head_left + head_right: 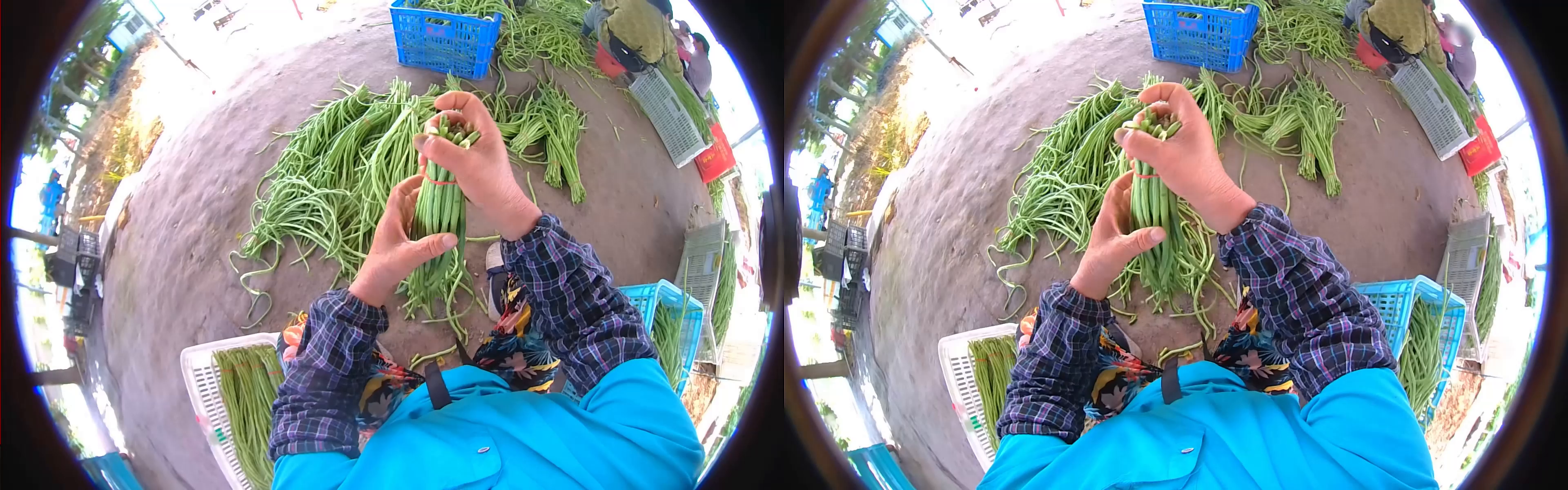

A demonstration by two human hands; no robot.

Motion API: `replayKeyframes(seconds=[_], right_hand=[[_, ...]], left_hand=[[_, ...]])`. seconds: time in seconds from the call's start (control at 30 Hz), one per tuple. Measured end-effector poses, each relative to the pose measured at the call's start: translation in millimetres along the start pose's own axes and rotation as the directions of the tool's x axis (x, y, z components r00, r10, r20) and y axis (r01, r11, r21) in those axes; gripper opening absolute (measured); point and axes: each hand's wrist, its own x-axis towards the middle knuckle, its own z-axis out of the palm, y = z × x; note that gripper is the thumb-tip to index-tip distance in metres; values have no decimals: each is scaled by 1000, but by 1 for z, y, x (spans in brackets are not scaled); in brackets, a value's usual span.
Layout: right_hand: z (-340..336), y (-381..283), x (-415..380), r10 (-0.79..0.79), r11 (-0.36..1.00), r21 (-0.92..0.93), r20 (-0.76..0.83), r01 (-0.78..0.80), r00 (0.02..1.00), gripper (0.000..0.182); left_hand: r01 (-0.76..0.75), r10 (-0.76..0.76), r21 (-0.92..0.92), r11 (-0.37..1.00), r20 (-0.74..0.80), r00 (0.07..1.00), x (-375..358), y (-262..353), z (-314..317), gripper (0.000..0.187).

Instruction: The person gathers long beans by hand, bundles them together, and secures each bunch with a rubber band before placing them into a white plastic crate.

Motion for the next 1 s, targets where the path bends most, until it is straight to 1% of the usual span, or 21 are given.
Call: replayKeyframes(seconds=[0.03, 0.07, 0.1, 0.13, 0.17, 0.2, 0.23, 0.27, 0.3, 0.33, 0.37, 0.43, 0.5, 0.63, 0.67, 0.7, 0.77, 0.8, 0.83, 0.9, 1.0], right_hand=[[-1, -1, 2, -18, 998, -57, -44, 15, 999, 42], [-2, 4, 4, -46, 983, -179, -58, 35, 997, 44], [1, 7, 4, -45, 983, -178, -52, 35, 998, 44], [7, 10, 3, -122, 947, -300, -3, 115, 993, 45], [9, 11, 2, -188, 890, -412, 54, 194, 981, 46], [10, 11, 4, -205, 845, -480, 116, 236, 972, 50], [10, 9, 2, -202, 847, -477, 119, 234, 972, 50], [8, 3, 3, -25, 939, -337, 136, 70, 990, 56], [6, -3, 4, 144, 975, -195, 180, -108, 973, 61], [0, -5, 5, 93, 992, -110, 257, -66, 962, 75], [-4, -7, 5, 85, 992, -112, 259, -58, 962, 75], [-13, -7, 5, 105, 990, 65, 262, -126, 959, 80], [-23, 6, 12, 132, 982, 98, 273, -164, 953, 78], [-27, 15, 10, 165, 946, 210, 340, -246, 926, 71], [-27, 15, 9, 142, 937, 249, 367, -245, 919, 69], [-26, 11, 7, 143, 937, 250, 364, -244, 920, 69], [-25, -1, 1, 76, 977, 140, 466, -158, 881, 59], [-23, 0, 2, 75, 968, 176, 470, -177, 879, 46], [-24, 1, 4, 80, 968, 175, 468, -181, 880, 46], [-23, 5, 9, 259, 966, -95, 406, -242, 876, 38], [-20, 4, 10, 237, 971, -91, 381, -219, 894, 37]], left_hand=[[-7, 7, -1, 1000, -5, 1000, 1, -4, -2, 94], [-74, 82, 217, 973, -29, 996, 2, -13, -5, 95], [-126, 157, 426, 896, -38, 987, 4, -17, -3, 97], [-185, 227, 358, 915, -79, 971, 7, -23, 6, 82], [-179, 223, 357, 917, -86, 971, 10, -25, 11, 82], [-134, 166, 229, 964, -127, 978, 14, -29, 12, 75], [-92, 107, 99, 991, -157, 982, 15, -31, 12, 68], [-120, 121, 18, 993, -168, 978, 15, -32, 12, 53], [-127, 129, 22, 992, -167, 978, 16, -31, 9, 53], [-27, 30, 19, 999, -152, 988, 15, -28, 4, 48], [74, -71, 16, 997, -139, 988, 15, -26, -1, 43], [49, -47, 10, 999, -117, 992, 13, -23, -6, 38], [101, -104, -113, 989, -22, 994, 10, -19, -9, 41], [182, -168, -167, 969, 95, 981, 10, -22, -10, 45], [181, -159, -203, 962, 119, 980, 10, -21, -8, 33], [183, -161, -204, 962, 122, 979, 10, -18, -5, 33], [258, -195, -219, 941, 271, 943, 9, -14, -1, 42], [264, -200, -221, 939, 275, 940, 9, -14, 1, 42], [278, -211, -231, 932, 278, 937, 9, -15, 3, 47], [301, -230, -249, 921, 277, 933, 8, -16, 6, 58], [323, -248, -281, 904, 271, 930, 8, -18, 3, 57]])
